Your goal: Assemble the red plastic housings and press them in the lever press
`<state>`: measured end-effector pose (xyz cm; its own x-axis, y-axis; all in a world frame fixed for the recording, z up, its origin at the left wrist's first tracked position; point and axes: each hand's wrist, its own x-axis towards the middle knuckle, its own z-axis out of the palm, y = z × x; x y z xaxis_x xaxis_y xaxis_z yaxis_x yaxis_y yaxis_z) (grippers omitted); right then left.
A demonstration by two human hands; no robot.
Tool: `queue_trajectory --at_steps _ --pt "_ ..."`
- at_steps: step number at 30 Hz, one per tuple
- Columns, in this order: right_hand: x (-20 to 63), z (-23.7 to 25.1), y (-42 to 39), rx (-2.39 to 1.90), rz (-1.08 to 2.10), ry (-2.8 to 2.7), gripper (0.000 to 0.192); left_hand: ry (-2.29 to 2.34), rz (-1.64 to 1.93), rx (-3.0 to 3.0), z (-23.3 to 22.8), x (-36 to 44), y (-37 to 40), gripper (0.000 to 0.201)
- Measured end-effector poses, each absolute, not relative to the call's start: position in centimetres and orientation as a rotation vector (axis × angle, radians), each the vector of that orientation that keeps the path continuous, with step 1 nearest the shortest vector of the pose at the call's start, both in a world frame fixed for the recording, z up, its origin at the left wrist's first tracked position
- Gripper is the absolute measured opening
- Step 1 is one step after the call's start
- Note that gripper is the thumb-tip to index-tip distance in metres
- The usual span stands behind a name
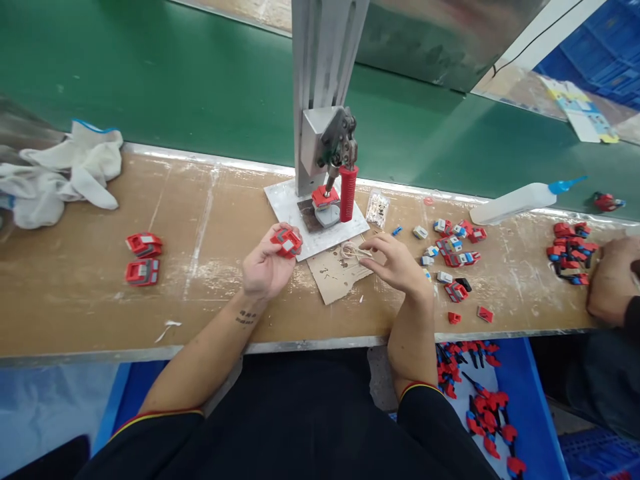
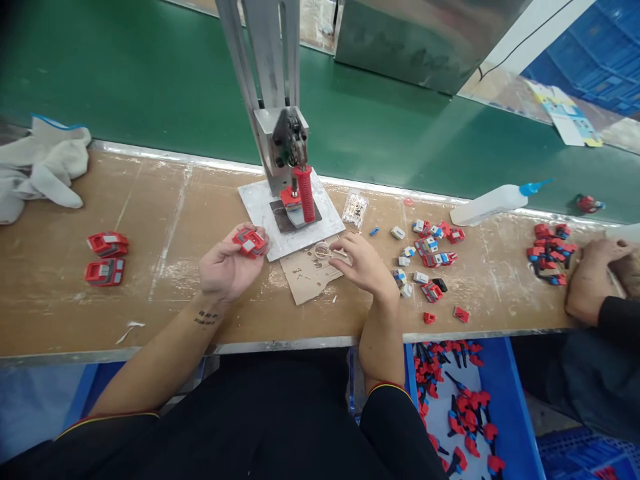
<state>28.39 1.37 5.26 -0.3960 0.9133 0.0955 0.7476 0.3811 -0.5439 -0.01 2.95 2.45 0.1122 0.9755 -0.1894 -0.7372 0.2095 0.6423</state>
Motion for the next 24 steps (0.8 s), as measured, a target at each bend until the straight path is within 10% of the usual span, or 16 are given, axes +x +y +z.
queue_trajectory --at_steps 14,24 --pt "35.4 6.3 -3.5 -1.945 0.113 -1.849 0.016 0.567 1.270 0.727 1.7 0.3 2.6 0.046" --pt "34.9 3.2 -3.2 -2.089 0.380 -2.113 0.026 0.558 1.205 0.771 1.3 1.0 2.1 0.048"
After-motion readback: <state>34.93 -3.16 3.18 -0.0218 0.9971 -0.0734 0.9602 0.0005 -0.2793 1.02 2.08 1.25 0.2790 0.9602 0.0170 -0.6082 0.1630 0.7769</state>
